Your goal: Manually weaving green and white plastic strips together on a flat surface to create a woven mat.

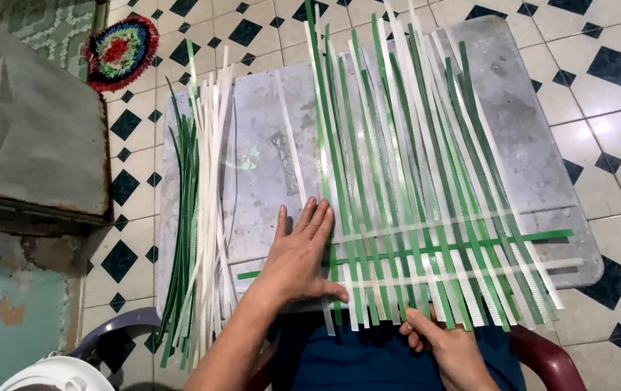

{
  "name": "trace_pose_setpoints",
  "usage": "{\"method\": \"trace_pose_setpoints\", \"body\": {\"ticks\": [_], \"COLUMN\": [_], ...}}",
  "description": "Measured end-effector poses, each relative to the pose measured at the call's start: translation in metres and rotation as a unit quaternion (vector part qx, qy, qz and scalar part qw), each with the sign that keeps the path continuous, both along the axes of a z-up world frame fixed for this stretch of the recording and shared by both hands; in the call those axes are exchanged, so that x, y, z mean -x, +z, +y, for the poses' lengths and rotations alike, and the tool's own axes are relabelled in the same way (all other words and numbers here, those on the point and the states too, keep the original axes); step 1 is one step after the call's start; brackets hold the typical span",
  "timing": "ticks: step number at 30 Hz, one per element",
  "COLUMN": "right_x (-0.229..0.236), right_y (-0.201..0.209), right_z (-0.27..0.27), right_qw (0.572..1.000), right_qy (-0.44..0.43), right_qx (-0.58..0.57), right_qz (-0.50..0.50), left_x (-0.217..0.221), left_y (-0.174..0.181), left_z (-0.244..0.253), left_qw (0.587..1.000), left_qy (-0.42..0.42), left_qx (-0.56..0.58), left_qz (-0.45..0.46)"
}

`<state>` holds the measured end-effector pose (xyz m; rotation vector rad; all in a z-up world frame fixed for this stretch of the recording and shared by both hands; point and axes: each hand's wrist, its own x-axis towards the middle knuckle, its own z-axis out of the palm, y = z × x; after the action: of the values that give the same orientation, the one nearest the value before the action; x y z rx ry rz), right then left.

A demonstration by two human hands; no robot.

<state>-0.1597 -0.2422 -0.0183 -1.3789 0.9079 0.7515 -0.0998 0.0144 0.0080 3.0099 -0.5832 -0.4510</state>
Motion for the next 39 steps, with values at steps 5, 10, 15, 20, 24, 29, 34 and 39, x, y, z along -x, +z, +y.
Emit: {"method": "trace_pose_setpoints", "body": {"ticks": [5,10,15,20,24,29,34,39], "right_x": [-0.001,0.001,0.002,-0.001,-0.001,0.002,0.003,0.003], "right_y": [-0.001,-0.008,-0.006,-0.003,-0.006,-0.007,-0.012,-0.004], "right_z": [-0.002,-0.004,-0.003,-0.002,-0.003,-0.002,-0.005,-0.002], "right_qw": [1.0,0.999,0.999,1.0,1.0,0.999,0.999,0.997], "right_qy": [0.013,-0.002,0.02,0.015,0.013,0.017,0.001,0.004], "right_qx": [-0.012,-0.014,-0.029,-0.012,-0.009,-0.022,-0.034,-0.031], "right_qz": [-0.005,0.03,-0.028,0.018,0.026,-0.037,-0.028,-0.067], "left_x": [0.003,0.004,0.006,0.004,0.001,0.005,0.004,0.002], "left_y": [0.015,0.024,0.012,0.056,0.059,0.037,0.028,0.024], "left_z": [0.0,-0.005,-0.007,-0.01,0.012,0.006,0.002,0.003], "left_qw": [0.998,0.996,0.997,0.986,0.979,0.987,0.991,0.993], "left_qy": [0.006,-0.004,0.007,0.067,0.098,0.072,0.052,0.037], "left_qx": [0.004,0.0,-0.007,0.036,-0.05,-0.008,0.018,0.036], "left_qz": [0.058,0.084,0.073,0.146,0.174,0.145,0.12,0.102]}}
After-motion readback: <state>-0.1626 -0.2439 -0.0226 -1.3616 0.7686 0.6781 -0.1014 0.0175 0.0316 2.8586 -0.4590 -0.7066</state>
